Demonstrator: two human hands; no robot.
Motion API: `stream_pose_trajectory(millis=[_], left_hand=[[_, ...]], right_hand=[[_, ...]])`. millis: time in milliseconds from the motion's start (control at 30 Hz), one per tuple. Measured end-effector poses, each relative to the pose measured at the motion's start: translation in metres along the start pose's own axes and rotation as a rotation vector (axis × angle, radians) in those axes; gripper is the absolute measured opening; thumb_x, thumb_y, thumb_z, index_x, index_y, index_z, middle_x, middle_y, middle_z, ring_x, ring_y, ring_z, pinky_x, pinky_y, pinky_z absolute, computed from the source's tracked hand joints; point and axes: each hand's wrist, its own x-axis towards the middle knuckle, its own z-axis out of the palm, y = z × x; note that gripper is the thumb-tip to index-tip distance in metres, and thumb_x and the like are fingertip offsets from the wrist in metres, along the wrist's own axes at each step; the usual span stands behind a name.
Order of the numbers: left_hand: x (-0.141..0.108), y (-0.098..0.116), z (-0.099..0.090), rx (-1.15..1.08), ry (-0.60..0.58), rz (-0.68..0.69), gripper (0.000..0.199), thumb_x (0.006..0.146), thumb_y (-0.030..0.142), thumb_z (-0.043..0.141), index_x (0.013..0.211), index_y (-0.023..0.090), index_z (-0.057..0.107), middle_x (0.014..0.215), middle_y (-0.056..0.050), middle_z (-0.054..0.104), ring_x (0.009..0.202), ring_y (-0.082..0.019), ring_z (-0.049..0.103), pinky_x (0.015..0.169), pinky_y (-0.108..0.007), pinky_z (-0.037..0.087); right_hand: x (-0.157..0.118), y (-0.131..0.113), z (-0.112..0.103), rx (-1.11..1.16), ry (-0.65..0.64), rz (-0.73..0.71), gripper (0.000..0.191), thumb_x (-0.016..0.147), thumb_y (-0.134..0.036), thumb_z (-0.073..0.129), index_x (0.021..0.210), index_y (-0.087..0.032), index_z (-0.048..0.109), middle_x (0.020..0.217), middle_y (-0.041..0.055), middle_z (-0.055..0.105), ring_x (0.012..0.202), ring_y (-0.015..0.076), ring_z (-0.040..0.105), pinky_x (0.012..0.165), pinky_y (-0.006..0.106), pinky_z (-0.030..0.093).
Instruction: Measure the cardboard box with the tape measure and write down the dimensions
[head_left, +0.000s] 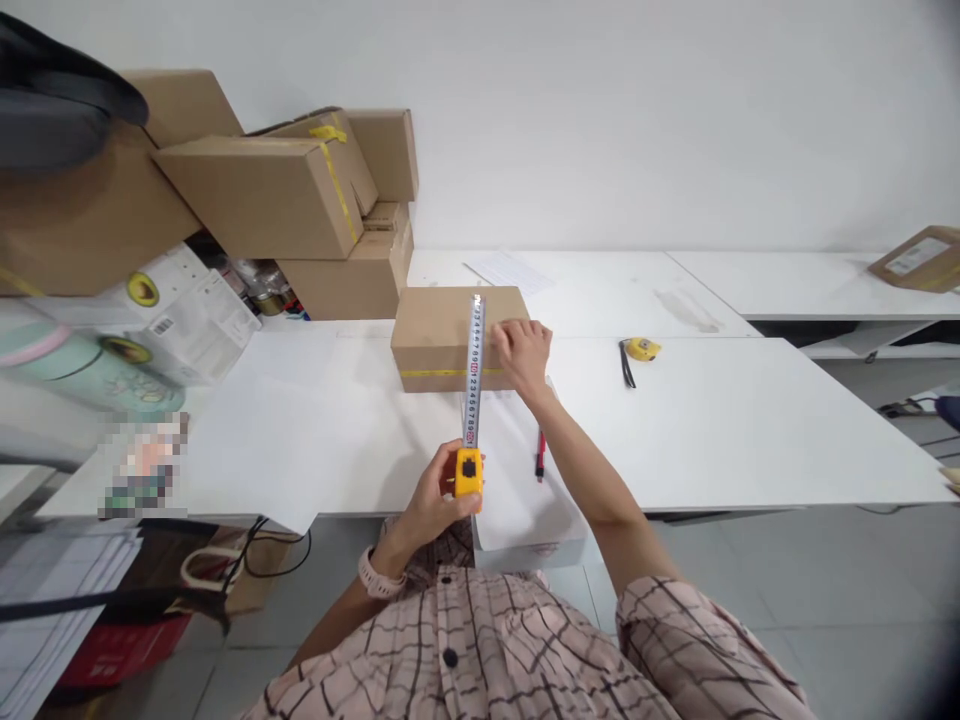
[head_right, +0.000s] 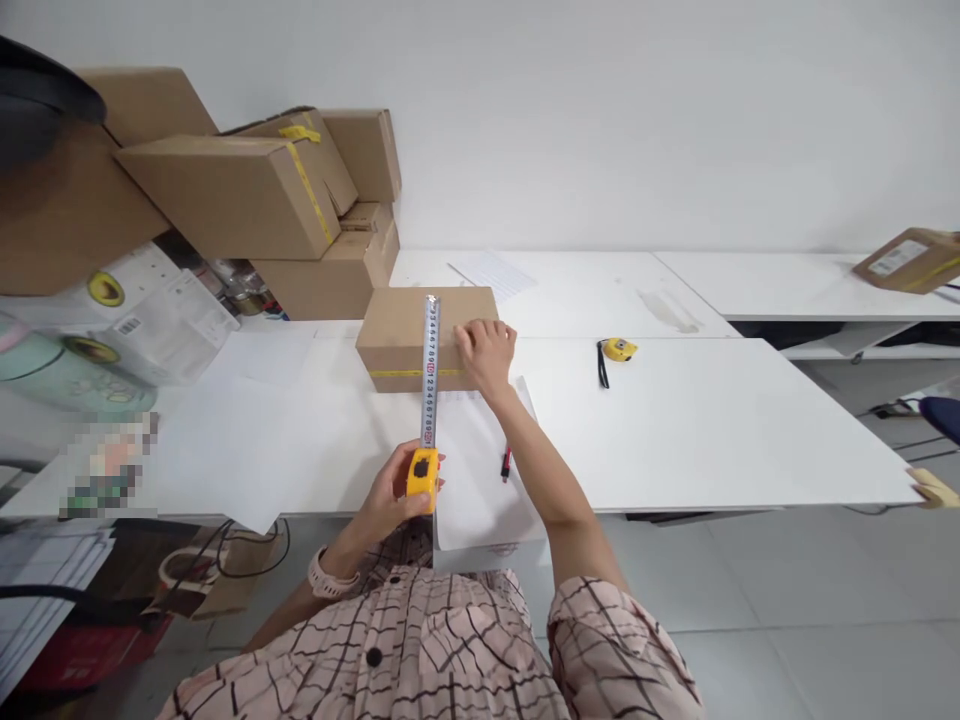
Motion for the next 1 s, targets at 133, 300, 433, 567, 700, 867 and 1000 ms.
stream_pose_trajectory(millis=[133,300,433,567,700,867,1000], left_hand=[[-0.019,0.004,-0.005,0.199,-0.106,-0.115,0.070,0.072,0.037,0.080,0.134,0.025,0.049,0.117,-0.006,0.062,0.095,-0.020,0.063,0.083,-0.032,0.053],[-0.026,0.013,-0.005,0.422,-0.235,-0.205,0.071,0.070,0.031,0.079,0.135,0.027,0.052,0.108,-0.003,0.062,0.082,-0.018,0.060,0.073,-0.031,0.051],[-0.018,0.012,0.003,0.473,-0.165,-0.163,0.086,0.070,0.030,0.080,0.148,0.028,0.043,0.127,-0.009,0.061,0.104,-0.026,0.062,0.090,-0.038,0.052],[-0.004,0.013,0.010,0.446,-0.101,-0.069,0.104,0.072,0.036,0.082,0.159,0.032,0.025,0.131,-0.009,0.060,0.112,-0.029,0.061,0.099,-0.044,0.049],[0.011,0.016,0.007,0.518,-0.015,0.001,0.103,0.072,0.036,0.082,0.159,0.032,0.027,0.127,-0.008,0.063,0.108,-0.029,0.064,0.100,-0.046,0.048],[0.040,0.021,-0.010,0.760,0.187,0.103,0.093,0.072,0.032,0.081,0.154,0.033,0.037,0.129,-0.009,0.064,0.118,-0.033,0.061,0.100,-0.046,0.048],[0.071,0.028,-0.021,1.073,0.248,0.154,0.081,0.082,0.029,0.069,0.155,0.027,0.034,0.133,-0.011,0.062,0.119,-0.034,0.059,0.097,-0.046,0.050]], right_hand=[[-0.018,0.009,-0.028,0.432,0.038,0.182,0.074,0.102,-0.057,0.001,0.106,-0.023,0.066,0.101,0.0084,0.069,0.097,0.0223,0.061,0.085,0.035,0.044],[-0.056,0.027,-0.061,0.674,0.040,0.267,0.054,0.094,-0.070,0.042,0.074,-0.023,0.060,0.064,-0.0006,0.050,0.061,0.0162,0.048,0.059,0.029,0.038],[-0.103,0.031,-0.053,0.646,0.065,0.389,0.051,0.095,-0.067,0.041,0.067,-0.025,0.051,0.058,-0.0025,0.039,0.056,0.0166,0.041,0.054,0.030,0.035],[-0.144,0.020,-0.035,0.591,-0.252,0.301,0.050,0.097,-0.065,0.034,0.075,-0.027,0.056,0.064,0.0000,0.054,0.062,0.0199,0.054,0.060,0.031,0.042],[-0.152,0.027,-0.031,0.295,-0.407,0.264,0.044,0.101,-0.060,0.029,0.101,-0.028,0.060,0.071,0.0007,0.064,0.067,0.0231,0.064,0.064,0.031,0.041],[-0.134,0.060,-0.032,-0.233,-0.462,0.347,0.037,0.097,-0.056,0.048,0.115,-0.024,0.053,0.086,0.0094,0.072,0.081,0.0301,0.070,0.064,0.032,0.037],[-0.129,0.068,-0.031,-0.291,-0.605,0.288,0.027,0.099,-0.034,0.046,0.123,-0.023,0.051,0.099,0.0108,0.074,0.086,0.0284,0.071,0.065,0.032,0.038]])
